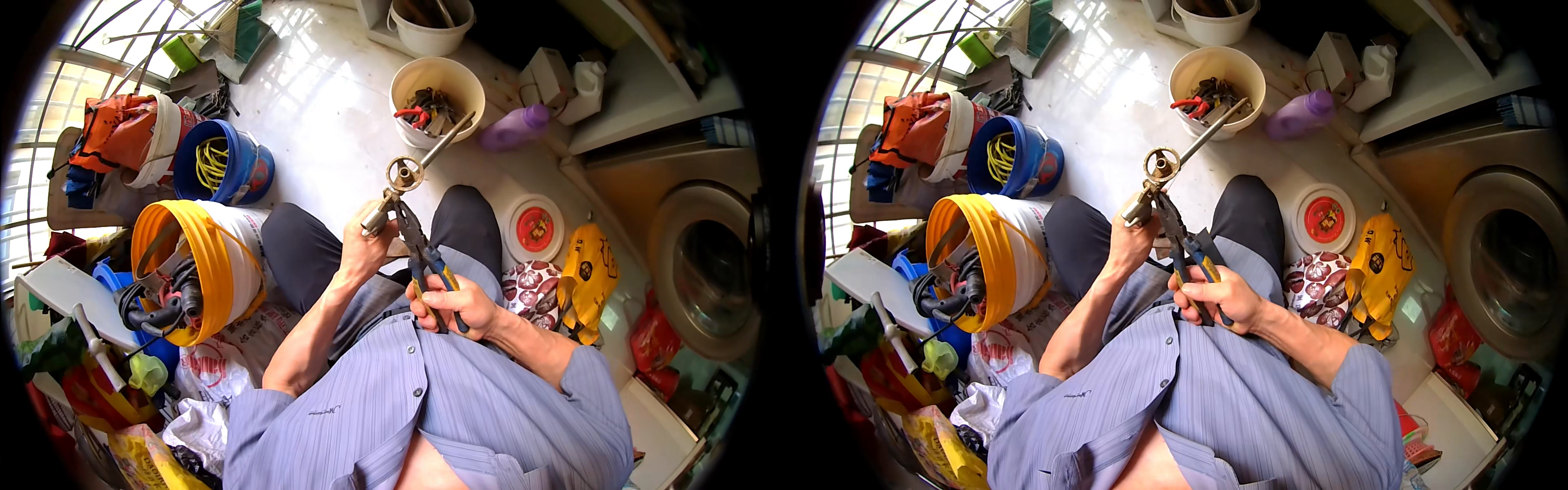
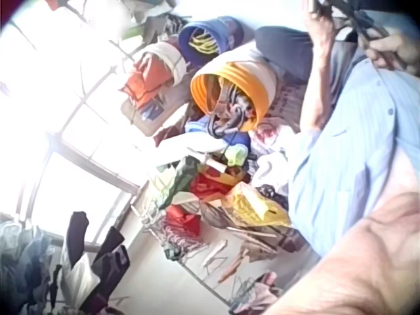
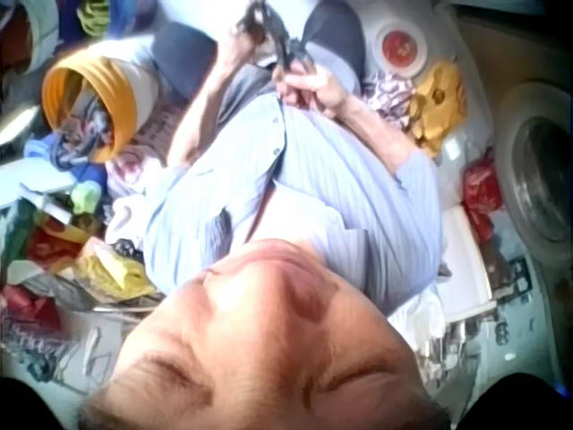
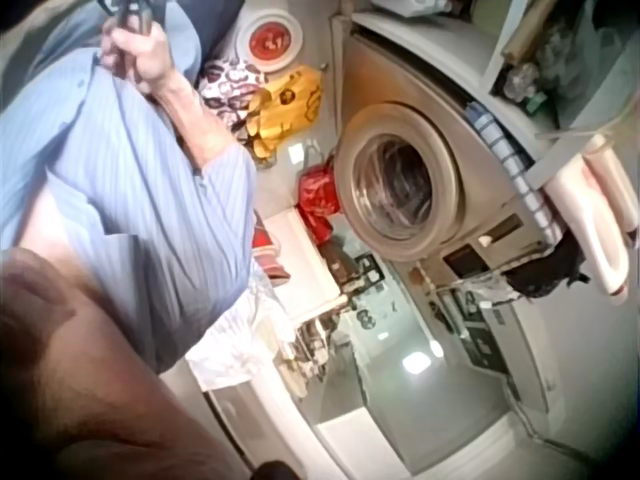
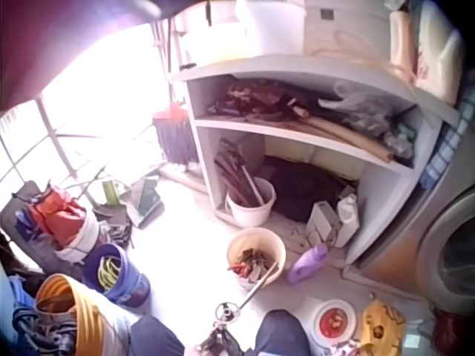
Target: The person manipulates a brass valve assembly by hand and with pliers, checking its threads, tightening a component, and testing its movement.
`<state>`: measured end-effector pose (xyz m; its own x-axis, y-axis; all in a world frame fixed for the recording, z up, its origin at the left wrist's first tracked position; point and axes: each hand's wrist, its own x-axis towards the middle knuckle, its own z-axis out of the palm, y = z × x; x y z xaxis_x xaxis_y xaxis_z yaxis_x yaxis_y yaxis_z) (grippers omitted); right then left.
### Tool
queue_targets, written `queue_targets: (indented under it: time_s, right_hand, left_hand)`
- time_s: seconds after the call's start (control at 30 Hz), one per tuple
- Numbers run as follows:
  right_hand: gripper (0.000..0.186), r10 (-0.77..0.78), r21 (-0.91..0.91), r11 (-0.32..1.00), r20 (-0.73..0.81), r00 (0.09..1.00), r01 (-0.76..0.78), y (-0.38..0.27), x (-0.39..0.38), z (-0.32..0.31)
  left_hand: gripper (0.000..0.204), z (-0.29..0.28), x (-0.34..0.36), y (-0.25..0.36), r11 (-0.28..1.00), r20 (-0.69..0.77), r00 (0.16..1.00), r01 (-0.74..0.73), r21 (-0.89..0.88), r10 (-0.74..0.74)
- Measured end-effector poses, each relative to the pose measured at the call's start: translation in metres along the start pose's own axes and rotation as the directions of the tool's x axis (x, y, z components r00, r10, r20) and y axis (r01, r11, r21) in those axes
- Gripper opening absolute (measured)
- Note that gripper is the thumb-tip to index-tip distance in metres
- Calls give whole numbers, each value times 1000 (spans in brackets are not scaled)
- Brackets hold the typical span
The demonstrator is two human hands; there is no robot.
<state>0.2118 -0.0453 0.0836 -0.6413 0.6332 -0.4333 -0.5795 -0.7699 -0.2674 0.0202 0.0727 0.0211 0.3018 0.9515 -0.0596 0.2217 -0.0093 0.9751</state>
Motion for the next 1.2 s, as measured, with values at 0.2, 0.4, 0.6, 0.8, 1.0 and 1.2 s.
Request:
queue_targets:
  time_s: [0.2,0.4,0.6,0.8,1.0,1.2]
  right_hand:
    - [42,-15,43,999,-43,999,17,2,5,8]
    - [40,-44,129,990,-51,998,50,10,8,4]
    - [32,31,136,990,1,1000,-30,13,7,-2]
    - [21,125,27,992,36,991,-126,-7,7,-8]
    - [20,158,-129,979,2,987,-156,-21,-3,-15]
    - [21,142,-268,952,-49,989,-150,-58,-10,-6]
  left_hand:
    - [22,27,-10,-25,992,-164,985,28,-123,-49]
    - [17,37,-20,-15,985,-138,989,24,-169,-48]
    - [12,7,-17,-32,995,-46,998,27,-92,-31]
    - [11,-27,0,-27,995,117,993,-12,96,1]
    - [23,-42,15,-5,982,309,950,-100,163,46]
    - [18,-50,50,24,964,433,898,-182,193,82]
